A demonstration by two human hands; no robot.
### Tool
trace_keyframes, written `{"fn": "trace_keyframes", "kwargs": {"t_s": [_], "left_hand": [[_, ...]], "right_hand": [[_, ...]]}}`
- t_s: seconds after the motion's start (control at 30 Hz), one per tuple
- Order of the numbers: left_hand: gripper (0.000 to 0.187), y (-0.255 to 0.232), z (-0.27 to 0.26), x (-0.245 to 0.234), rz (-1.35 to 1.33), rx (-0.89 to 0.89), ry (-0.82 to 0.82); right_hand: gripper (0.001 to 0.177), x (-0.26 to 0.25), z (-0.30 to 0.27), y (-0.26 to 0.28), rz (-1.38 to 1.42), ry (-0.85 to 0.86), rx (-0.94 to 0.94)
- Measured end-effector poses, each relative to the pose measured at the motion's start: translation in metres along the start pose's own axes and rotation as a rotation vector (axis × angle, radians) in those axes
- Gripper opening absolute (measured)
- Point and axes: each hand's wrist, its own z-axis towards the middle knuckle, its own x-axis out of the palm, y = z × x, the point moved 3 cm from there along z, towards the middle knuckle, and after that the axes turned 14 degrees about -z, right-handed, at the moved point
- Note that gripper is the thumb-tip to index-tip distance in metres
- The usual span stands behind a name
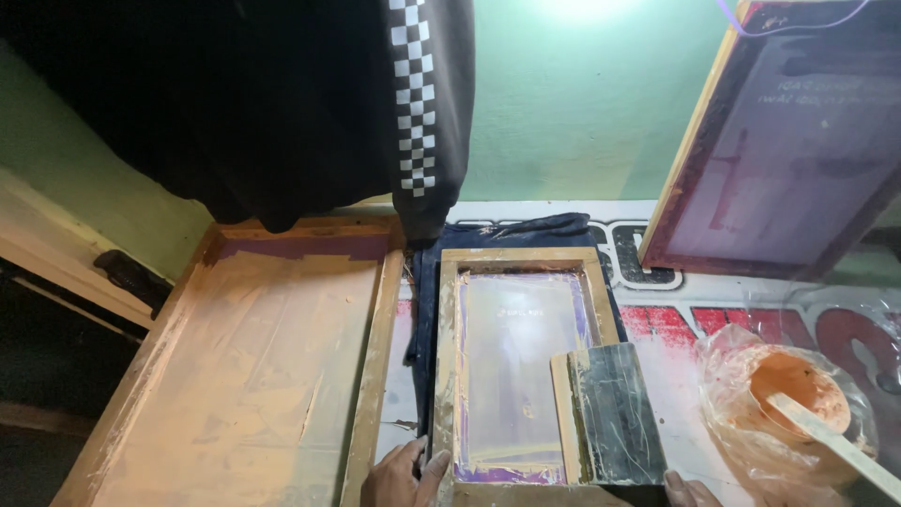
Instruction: The person uses a squeegee to spread white ink across a screen printing frame placed over a dark garment. They repeatedly pull the squeegee from top to bottom to ensure even coverage of the ink on the mesh. The person then lifts the frame to reveal the printed design on the garment underneath.
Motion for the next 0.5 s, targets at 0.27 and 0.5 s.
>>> {"fn": "trace_keyframes", "kwargs": {"t_s": [0.27, 0.5], "left_hand": [[0.043, -0.018, -0.015, -0.006, -0.162, 0.15, -0.129], [0.04, -0.044, -0.028, -0.033, -0.193, 0.166, -0.072]], "right_hand": [[0.034, -0.04, -0.138, 0.164, -0.725, -0.572, -0.762], [0.05, -0.058, -0.183, 0.247, 0.236, 0.043, 0.271]]}}
